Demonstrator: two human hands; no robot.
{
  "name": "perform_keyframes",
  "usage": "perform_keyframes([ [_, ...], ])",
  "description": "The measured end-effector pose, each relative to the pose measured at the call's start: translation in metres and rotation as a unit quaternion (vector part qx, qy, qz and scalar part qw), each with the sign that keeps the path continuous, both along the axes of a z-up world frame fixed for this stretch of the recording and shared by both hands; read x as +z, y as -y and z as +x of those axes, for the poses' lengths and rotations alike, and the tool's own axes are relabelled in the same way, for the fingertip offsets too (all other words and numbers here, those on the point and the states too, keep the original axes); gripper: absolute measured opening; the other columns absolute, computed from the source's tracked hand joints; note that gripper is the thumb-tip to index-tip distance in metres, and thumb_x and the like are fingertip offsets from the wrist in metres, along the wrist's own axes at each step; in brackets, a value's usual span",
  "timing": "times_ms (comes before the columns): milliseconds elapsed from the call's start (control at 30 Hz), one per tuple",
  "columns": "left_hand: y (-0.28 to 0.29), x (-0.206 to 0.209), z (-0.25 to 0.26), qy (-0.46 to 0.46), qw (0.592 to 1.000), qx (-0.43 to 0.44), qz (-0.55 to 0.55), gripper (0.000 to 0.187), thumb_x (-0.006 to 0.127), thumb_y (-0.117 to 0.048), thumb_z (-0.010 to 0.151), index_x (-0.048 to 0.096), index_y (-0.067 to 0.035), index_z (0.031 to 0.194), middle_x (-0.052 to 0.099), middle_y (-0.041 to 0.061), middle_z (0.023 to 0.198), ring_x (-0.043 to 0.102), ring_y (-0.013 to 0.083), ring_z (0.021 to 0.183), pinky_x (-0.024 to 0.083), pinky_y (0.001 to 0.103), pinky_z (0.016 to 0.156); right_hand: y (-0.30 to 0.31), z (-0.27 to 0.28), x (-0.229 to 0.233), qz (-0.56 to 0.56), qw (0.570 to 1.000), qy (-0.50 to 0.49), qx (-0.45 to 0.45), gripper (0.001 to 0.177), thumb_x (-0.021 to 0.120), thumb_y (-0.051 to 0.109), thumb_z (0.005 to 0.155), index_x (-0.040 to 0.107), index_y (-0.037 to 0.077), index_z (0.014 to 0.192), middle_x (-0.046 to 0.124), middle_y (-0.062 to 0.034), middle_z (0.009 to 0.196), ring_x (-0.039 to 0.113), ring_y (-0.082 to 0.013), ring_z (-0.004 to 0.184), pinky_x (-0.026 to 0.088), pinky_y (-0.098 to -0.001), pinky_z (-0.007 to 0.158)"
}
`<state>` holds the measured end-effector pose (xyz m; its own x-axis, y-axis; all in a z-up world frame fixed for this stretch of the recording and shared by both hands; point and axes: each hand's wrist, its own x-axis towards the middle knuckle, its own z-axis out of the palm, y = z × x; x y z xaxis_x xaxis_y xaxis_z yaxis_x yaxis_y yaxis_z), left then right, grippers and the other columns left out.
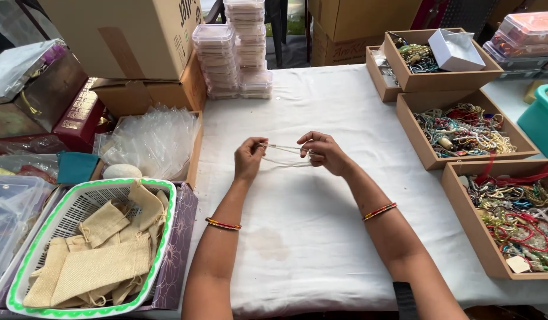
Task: The person sits at a table and packages jewelry items. They first straighten a silver necklace, place it in a clear plastic bag, and then put the bag into a small beige cloth pouch. They repeat this process with a gold necklace, straightening it before placing it in a plastic bag and then into a cloth pouch.
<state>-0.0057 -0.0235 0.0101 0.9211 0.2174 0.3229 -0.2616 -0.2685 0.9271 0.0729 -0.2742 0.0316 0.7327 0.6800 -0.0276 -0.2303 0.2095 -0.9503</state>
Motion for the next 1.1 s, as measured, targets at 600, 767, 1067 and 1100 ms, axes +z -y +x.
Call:
perform_keyframes([
  [600,-0.016,0.009,0.002,-0.202,0.976,0.068,-0.042,0.012,0.077,-0.010,0.083,0.071,-0.004,0.091,0.075,0.004,0.079,0.070,0.0108,0.065,0.063,0.029,0.061,0.023,-0.003,0.023,-0.383,0.855,0.120,-0.330,0.002,0.075,0.009,0.090,0.074,0.010,0.089,0.076,-0.0033,0.083,0.072,-0.0133,0.076,0.057,-0.0308,0.066],
  [767,-0.003,0.021,-0.007,-0.223,0.922,0.183,0.258,0.007,0.076,-0.021,0.089,0.075,-0.014,0.087,0.078,-0.001,0.083,0.070,0.0132,0.072,0.057,0.035,0.065,0.019,0.004,0.003,-0.443,0.812,0.196,-0.326,0.004,0.076,0.007,0.087,0.078,0.010,0.088,0.076,-0.0030,0.083,0.072,-0.0144,0.078,0.059,-0.0306,0.071],
  [1067,-0.008,-0.001,-0.009,-0.096,0.892,0.174,0.406,0.014,0.077,-0.028,0.087,0.075,-0.016,0.094,0.070,0.001,0.095,0.067,0.0213,0.094,0.057,0.038,0.077,0.003,-0.004,-0.033,-0.429,0.623,0.578,-0.305,0.029,0.060,-0.004,0.089,0.074,0.003,0.113,0.068,-0.0153,0.128,0.065,-0.0244,0.110,0.053,-0.0397,0.097],
  [1100,-0.008,0.003,-0.008,-0.108,0.897,0.166,0.395,0.018,0.076,-0.030,0.089,0.073,-0.015,0.099,0.069,0.002,0.099,0.066,0.0217,0.095,0.057,0.038,0.078,-0.003,-0.006,-0.029,-0.364,0.628,0.633,-0.269,0.037,0.055,-0.006,0.091,0.070,0.000,0.125,0.065,-0.0166,0.137,0.064,-0.0245,0.114,0.050,-0.0418,0.100],
])
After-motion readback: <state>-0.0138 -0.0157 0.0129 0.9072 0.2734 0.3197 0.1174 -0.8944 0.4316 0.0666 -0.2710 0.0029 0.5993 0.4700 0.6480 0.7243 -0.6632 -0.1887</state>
